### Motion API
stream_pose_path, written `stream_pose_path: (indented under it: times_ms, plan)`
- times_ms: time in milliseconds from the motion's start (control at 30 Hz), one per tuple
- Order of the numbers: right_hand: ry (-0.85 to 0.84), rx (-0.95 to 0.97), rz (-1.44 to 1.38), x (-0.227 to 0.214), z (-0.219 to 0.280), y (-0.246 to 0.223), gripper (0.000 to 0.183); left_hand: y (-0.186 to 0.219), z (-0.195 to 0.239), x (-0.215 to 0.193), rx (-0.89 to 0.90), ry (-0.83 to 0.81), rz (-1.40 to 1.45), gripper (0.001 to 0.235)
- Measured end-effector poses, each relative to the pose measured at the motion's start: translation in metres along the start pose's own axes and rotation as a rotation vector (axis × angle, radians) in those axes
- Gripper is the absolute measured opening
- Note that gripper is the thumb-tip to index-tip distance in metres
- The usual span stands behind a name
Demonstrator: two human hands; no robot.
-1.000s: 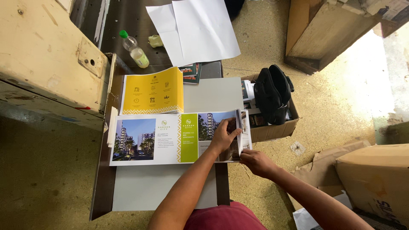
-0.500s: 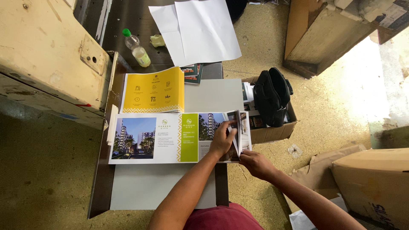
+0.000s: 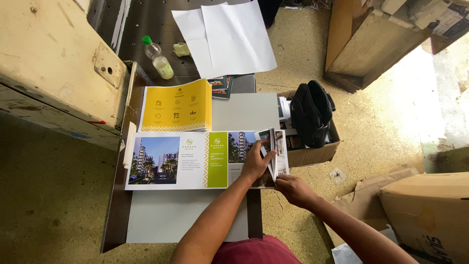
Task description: The person repeatedly folds a stack of yellow and white brochures on a table. They open the brochures, fold them in half, and place them back on the stack, repeating this process for multiple items.
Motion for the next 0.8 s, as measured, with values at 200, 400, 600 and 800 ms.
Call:
stream_pose_path:
  times_ms: [200, 400, 600, 800]
  plan:
    - [0.009, 0.001, -0.007, 0.001, 0.0, 0.0, 0.015, -0.005, 0.001, 0.002, 0.005, -0.001, 0.007, 0.056]
    - [0.021, -0.01, 0.008, -0.002, 0.0, -0.004, 0.015, 0.0, 0.001, 0.001, 0.002, -0.021, -0.012, 0.056]
    - [0.19, -0.059, 0.174, -0.004, 0.006, -0.012, 0.022, 0.034, 0.002, -0.004, 0.152, 0.042, -0.154, 0.063]
    - [0.476, 0.164, 0.09, 0.007, 0.004, 0.017, 0.033, 0.026, -0.005, 0.009, 0.119, 0.022, -0.282, 0.035]
Point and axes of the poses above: each hand's wrist, its own z-axis away from the middle knuckle, its own x-axis out of the palm, y = z × x, the point moved 3 cm from there along -z, towards the middle knuckle, and after that the axes turned 15 degrees about x, right-handed, at the moved point
